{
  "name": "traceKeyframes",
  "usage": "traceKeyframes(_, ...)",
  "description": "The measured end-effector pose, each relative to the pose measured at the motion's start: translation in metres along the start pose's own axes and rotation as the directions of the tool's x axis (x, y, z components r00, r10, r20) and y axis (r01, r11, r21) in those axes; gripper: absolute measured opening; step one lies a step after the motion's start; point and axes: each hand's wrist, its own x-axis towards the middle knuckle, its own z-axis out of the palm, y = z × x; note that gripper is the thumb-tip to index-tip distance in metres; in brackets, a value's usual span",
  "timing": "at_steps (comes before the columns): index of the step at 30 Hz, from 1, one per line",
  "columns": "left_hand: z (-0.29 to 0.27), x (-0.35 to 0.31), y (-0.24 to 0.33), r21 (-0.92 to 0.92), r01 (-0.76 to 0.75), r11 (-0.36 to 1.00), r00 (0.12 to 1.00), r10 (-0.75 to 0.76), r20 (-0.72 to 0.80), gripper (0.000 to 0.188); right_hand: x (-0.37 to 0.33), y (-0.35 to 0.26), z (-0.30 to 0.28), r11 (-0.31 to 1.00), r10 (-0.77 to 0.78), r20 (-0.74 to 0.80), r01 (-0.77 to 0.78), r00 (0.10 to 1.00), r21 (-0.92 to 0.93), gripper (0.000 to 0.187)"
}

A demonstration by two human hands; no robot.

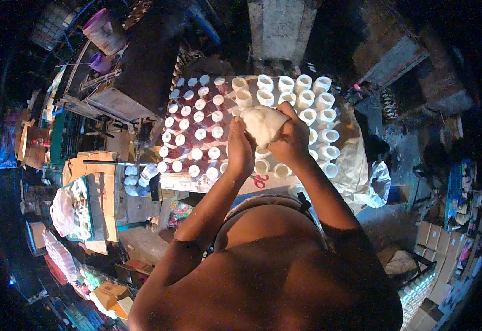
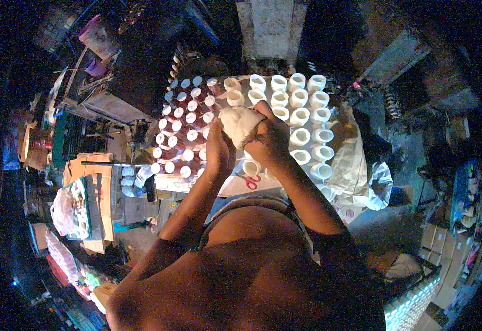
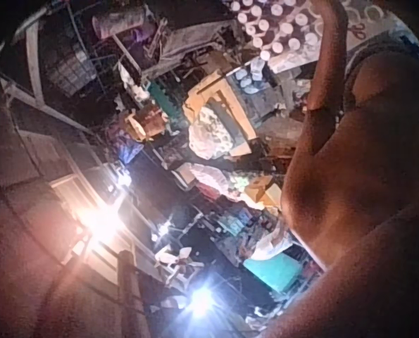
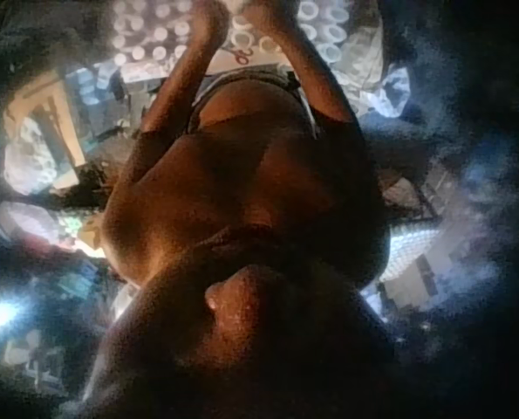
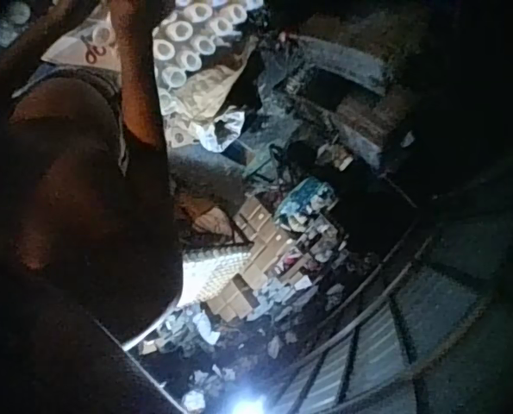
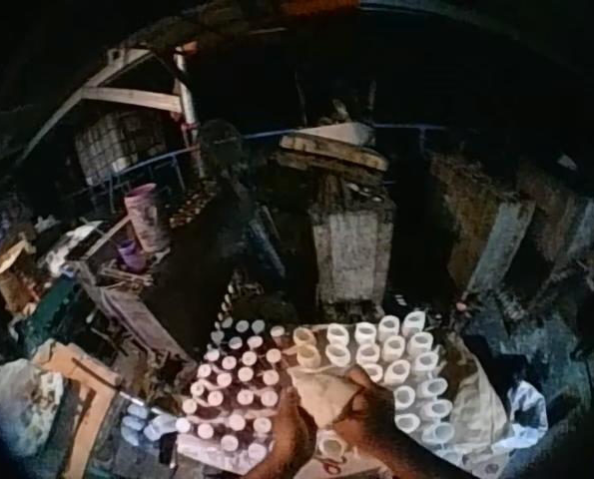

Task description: The person repeatedly picks up small white cups and joins them together by hand, placing the assembled units back on the table. The task involves continuous manual assembly of cup pairs in a repetitive sequence.

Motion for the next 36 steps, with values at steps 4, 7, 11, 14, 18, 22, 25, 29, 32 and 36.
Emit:
traceKeyframes(4, 0.008, -0.005, 0.005, -0.1, -0.014, 0.995, 1.0, 0.013, -0.013, 0.021, 0.002, 0.002, -0.004, 0.997, 0.02, 0.009, -0.021, 1.0, 0.08, 0.031)
traceKeyframes(7, 0.012, -0.009, 0.011, -0.091, -0.034, 0.995, 0.999, 0.034, -0.002, 0.02, 0.001, 0.002, -0.007, 0.998, -0.038, 0.001, 0.038, 0.999, 0.056, 0.033)
traceKeyframes(11, 0.021, -0.018, 0.02, -0.004, -0.095, 0.995, 0.995, 0.095, -0.023, 0.02, 0.0, -0.002, -0.009, 0.999, -0.032, -0.03, 0.033, 0.999, 0.035, 0.035)
traceKeyframes(14, 0.026, -0.022, 0.023, 0.08, -0.155, 0.985, 0.987, 0.158, -0.035, 0.021, -0.001, -0.007, -0.006, 0.999, 0.03, -0.027, -0.029, 0.999, 0.039, 0.038)
traceKeyframes(18, 0.03, -0.026, 0.018, 0.114, -0.195, 0.974, 0.981, 0.195, 0.008, 0.021, -0.003, 0.006, 0.001, 0.993, 0.094, -0.058, -0.09, 0.994, 0.075, 0.042)
traceKeyframes(22, 0.034, -0.03, 0.017, 0.04, -0.175, 0.984, 0.985, 0.175, 0.009, 0.017, -0.004, 0.017, 0.007, 0.99, 0.044, -0.081, -0.032, 0.996, 0.135, 0.037)
traceKeyframes(25, 0.014, -0.021, 0.012, -0.005, -0.133, 0.991, 0.989, 0.133, 0.071, 0.015, -0.002, 0.005, 0.003, 0.997, -0.02, -0.072, 0.025, 0.997, 0.073, 0.035)
traceKeyframes(29, 0.018, -0.022, 0.011, -0.03, -0.106, 0.994, 0.993, 0.107, 0.055, 0.018, -0.006, 0.012, 0.009, 0.984, 0.038, -0.105, -0.019, 0.994, 0.176, 0.036)
traceKeyframes(32, 0.02, -0.021, 0.011, -0.022, -0.098, 0.995, 0.993, 0.099, 0.065, 0.022, -0.007, 0.015, 0.008, 0.986, 0.057, -0.076, -0.044, 0.995, 0.162, 0.035)
traceKeyframes(36, 0.019, -0.022, 0.014, 0.031, -0.109, 0.994, 0.993, 0.107, 0.048, 0.023, -0.005, 0.007, -0.003, 0.989, 0.074, 0.039, -0.079, 0.996, 0.128, 0.035)
